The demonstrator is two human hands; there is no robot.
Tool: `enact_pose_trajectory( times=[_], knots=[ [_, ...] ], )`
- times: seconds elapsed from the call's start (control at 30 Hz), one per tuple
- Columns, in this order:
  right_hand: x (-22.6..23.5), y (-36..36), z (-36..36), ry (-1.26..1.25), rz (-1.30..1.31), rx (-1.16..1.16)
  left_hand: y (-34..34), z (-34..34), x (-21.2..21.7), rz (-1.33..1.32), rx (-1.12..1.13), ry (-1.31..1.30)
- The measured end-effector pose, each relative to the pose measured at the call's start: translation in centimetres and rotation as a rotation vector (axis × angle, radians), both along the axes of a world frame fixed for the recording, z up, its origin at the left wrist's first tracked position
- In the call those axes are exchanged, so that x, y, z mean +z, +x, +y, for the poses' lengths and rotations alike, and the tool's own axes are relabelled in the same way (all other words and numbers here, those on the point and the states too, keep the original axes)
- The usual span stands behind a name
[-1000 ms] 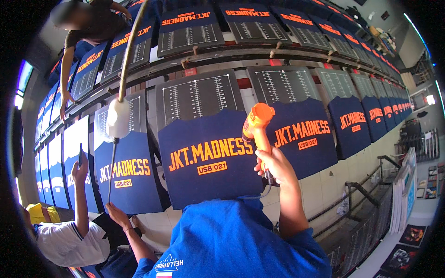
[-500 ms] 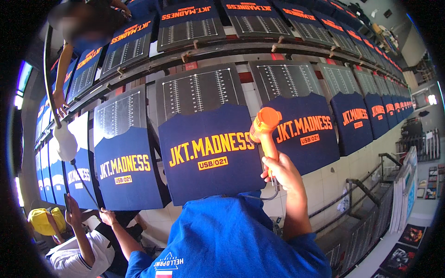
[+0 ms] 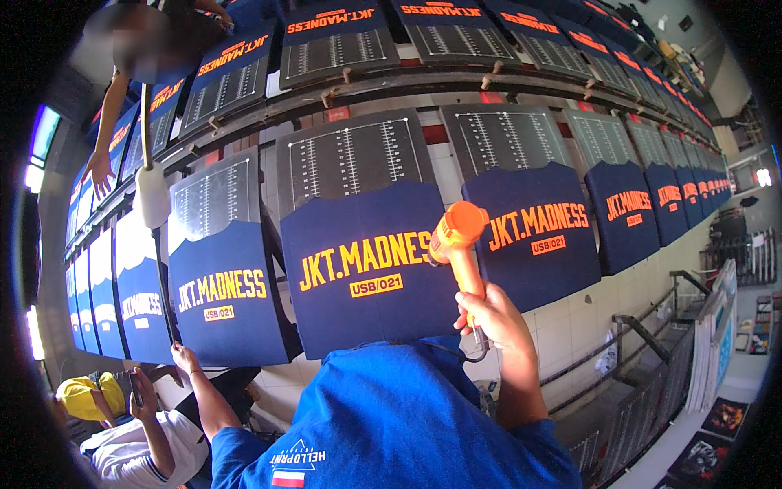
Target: The person uses a heat gun to dry the ink on shirts mounted on screen-printing boards, moving from one board to the next in a row while other people manipulate nearby equipment.
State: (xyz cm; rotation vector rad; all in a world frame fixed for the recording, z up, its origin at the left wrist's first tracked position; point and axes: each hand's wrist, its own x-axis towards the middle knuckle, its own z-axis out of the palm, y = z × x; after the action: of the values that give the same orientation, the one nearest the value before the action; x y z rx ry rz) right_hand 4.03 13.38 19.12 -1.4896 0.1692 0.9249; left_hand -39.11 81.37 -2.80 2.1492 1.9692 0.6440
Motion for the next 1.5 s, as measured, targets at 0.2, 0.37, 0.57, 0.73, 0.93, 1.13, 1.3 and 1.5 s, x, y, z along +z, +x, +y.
enact_pose_trajectory(
  times=[0.2, 0.37, 0.57, 0.73, 0.93, 1.13, 1.3, 1.5],
  knots=[
    [0.0, 0.0, 0.8, -0.005, 0.01, 0.06, -1.4, 1.0, -1.6, 0.191, 0.21, 0.053],
    [-0.4, 0.7, 1.8, 0.007, -0.035, 0.082, -5.1, 3.0, -3.1, 0.251, 0.191, 0.15],
    [-0.7, 1.7, 3.1, 0.007, -0.103, 0.068, -3.9, 2.3, -3.5, -0.126, 0.051, 0.075],
    [-0.7, 2.8, 4.2, 0.049, -0.071, 0.044, -3.4, 1.5, -2.1, -0.342, -0.033, -0.059],
    [-0.9, 3.5, 5.8, 0.074, -0.069, 0.072, -0.4, -0.8, -2.3, -0.223, -0.13, 0.027],
    [-0.7, 2.8, 5.9, 0.041, -0.057, 0.122, 0.9, -2.3, -2.3, -0.222, -0.107, -0.061],
    [0.4, 0.7, 4.3, 0.003, -0.019, 0.152, 0.4, -2.9, -3.0, -0.052, -0.147, 0.129],
    [0.3, -0.8, 3.2, 0.001, -0.036, 0.106, 1.0, -3.1, -2.6, -0.05, -0.169, 0.054]
  ],
)
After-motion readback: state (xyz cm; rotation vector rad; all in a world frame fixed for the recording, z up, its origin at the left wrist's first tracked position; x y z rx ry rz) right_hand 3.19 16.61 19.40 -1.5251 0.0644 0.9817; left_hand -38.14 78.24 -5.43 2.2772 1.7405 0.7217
